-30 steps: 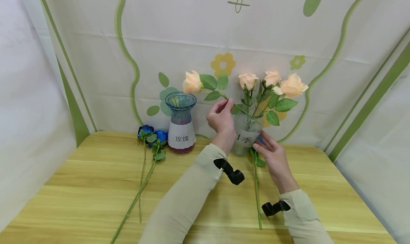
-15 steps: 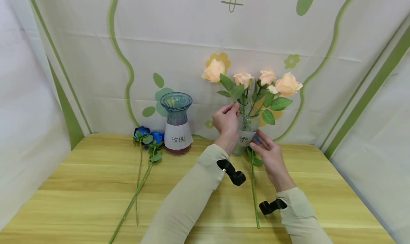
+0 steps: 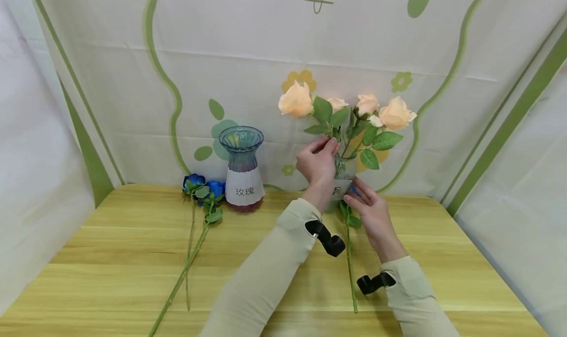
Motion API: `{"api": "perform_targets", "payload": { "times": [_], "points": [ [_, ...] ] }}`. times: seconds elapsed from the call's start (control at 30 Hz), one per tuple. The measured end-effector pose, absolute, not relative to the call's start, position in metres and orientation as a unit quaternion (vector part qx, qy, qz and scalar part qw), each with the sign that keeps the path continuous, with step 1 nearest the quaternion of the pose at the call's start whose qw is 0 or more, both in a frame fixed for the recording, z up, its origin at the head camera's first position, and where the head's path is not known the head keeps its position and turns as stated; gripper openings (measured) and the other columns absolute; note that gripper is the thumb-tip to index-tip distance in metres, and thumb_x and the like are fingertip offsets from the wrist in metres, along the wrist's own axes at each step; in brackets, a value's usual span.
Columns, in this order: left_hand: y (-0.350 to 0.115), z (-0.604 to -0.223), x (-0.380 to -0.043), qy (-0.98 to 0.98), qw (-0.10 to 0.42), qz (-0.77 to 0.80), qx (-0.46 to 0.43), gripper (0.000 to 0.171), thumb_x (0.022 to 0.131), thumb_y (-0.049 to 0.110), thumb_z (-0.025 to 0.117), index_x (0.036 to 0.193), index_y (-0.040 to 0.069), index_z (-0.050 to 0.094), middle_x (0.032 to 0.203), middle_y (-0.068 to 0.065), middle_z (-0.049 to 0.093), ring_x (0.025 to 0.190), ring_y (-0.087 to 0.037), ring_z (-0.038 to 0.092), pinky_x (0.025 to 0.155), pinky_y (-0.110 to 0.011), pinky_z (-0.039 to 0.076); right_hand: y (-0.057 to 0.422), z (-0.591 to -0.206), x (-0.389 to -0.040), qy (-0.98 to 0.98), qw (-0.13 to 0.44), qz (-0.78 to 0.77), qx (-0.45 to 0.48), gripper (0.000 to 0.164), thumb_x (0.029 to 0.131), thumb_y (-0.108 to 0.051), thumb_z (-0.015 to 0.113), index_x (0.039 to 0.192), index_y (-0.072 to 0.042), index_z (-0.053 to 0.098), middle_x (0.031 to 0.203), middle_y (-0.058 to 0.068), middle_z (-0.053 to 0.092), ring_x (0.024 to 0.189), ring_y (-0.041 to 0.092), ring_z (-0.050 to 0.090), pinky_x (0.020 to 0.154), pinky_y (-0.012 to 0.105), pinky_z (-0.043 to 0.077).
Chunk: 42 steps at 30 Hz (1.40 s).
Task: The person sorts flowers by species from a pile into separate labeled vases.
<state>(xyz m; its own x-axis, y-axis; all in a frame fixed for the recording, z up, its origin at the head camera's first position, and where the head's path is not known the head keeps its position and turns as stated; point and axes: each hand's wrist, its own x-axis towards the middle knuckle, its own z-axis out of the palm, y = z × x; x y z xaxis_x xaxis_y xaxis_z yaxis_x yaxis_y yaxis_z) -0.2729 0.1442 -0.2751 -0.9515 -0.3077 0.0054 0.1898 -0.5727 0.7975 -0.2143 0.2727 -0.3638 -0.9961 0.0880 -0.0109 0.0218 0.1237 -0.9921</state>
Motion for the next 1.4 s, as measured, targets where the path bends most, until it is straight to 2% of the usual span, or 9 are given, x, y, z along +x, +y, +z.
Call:
{"api": "perform_targets", "payload": {
  "times": [0.17,0.27,0.5,0.7,0.93,1.07,1.2,1.3,1.4],
  "points": [
    [0.14,-0.271,-0.266,-0.536,0.138,-0.83,0.071,0.019,0.094,0.007,0.081,0.112,0.01,0.084,0.102,-0.004,0.082,0.094,-0.017,0.078,0.087,-0.036,0.066,0.27,-0.363,-0.215,-0.753,0.022,0.657,-0.033,0.069,0.11,-0.019,0.059,0.17,-0.024,0.025,0.177,0.0,0.027,0.158,0.023,0.04,0.13,0.042,0.032],
    [0.137,-0.27,-0.262,-0.572,0.124,-0.808,0.066,0.02,0.094,0.009,0.082,0.114,0.011,0.084,0.103,0.0,0.081,0.095,-0.011,0.074,0.087,-0.033,0.064,0.268,-0.364,-0.216,-0.755,0.021,0.654,-0.029,0.069,0.11,-0.019,0.059,0.17,-0.023,0.025,0.177,0.001,0.027,0.159,0.024,0.039,0.131,0.044,0.032],
    [0.127,-0.271,-0.256,-0.577,0.092,-0.808,0.077,0.016,0.093,0.007,0.081,0.109,0.008,0.084,0.097,0.001,0.078,0.089,-0.012,0.072,0.083,-0.031,0.064,0.266,-0.366,-0.217,-0.759,0.019,0.65,-0.027,0.071,0.109,-0.021,0.061,0.17,-0.022,0.024,0.177,0.004,0.026,0.159,0.027,0.037,0.13,0.044,0.033],
    [0.117,-0.286,-0.251,-0.595,0.105,-0.791,0.089,0.014,0.091,0.007,0.084,0.105,0.01,0.083,0.097,0.001,0.077,0.089,-0.011,0.07,0.08,-0.03,0.062,0.267,-0.366,-0.216,-0.755,0.014,0.655,-0.034,0.07,0.11,-0.018,0.059,0.17,-0.021,0.024,0.177,0.004,0.026,0.16,0.027,0.037,0.13,0.041,0.033],
    [0.089,-0.311,-0.243,-0.643,0.103,-0.756,0.057,0.03,0.095,0.017,0.081,0.125,0.014,0.078,0.122,-0.003,0.078,0.111,-0.016,0.074,0.098,-0.035,0.062,0.266,-0.366,-0.217,-0.756,0.009,0.654,-0.027,0.07,0.111,-0.017,0.057,0.171,-0.02,0.021,0.178,0.004,0.023,0.161,0.026,0.035,0.132,0.045,0.028],
    [0.073,-0.324,-0.233,-0.695,0.083,-0.714,0.025,0.034,0.101,0.024,0.074,0.135,0.02,0.072,0.134,0.002,0.073,0.128,-0.018,0.067,0.108,-0.039,0.057,0.268,-0.364,-0.215,-0.762,0.006,0.648,-0.019,0.073,0.111,-0.022,0.058,0.171,-0.018,0.019,0.179,0.005,0.02,0.161,0.027,0.033,0.133,0.046,0.026],
    [0.064,-0.336,-0.222,-0.71,0.069,-0.7,0.02,0.035,0.103,0.028,0.07,0.138,0.021,0.07,0.137,0.004,0.071,0.132,-0.02,0.063,0.11,-0.042,0.055,0.275,-0.362,-0.212,-0.766,0.004,0.643,-0.02,0.076,0.11,-0.027,0.06,0.172,-0.019,0.017,0.179,0.005,0.018,0.162,0.028,0.031,0.134,0.047,0.023],
    [0.051,-0.339,-0.215,-0.704,0.091,-0.702,0.047,0.031,0.103,0.03,0.069,0.133,0.022,0.074,0.131,0.004,0.074,0.124,-0.02,0.065,0.103,-0.04,0.056,0.278,-0.362,-0.211,-0.765,0.003,0.643,-0.021,0.078,0.109,-0.03,0.062,0.172,-0.019,0.016,0.179,0.005,0.017,0.163,0.029,0.03,0.134,0.048,0.022],
    [0.032,-0.338,-0.213,-0.694,0.156,-0.697,0.083,0.025,0.105,0.032,0.068,0.125,0.022,0.078,0.122,0.004,0.078,0.111,-0.019,0.069,0.092,-0.037,0.058,0.278,-0.362,-0.212,-0.766,0.002,0.643,-0.017,0.079,0.109,-0.032,0.062,0.171,-0.018,0.016,0.179,0.005,0.016,0.163,0.03,0.029,0.133,0.047,0.023]
  ]
}}
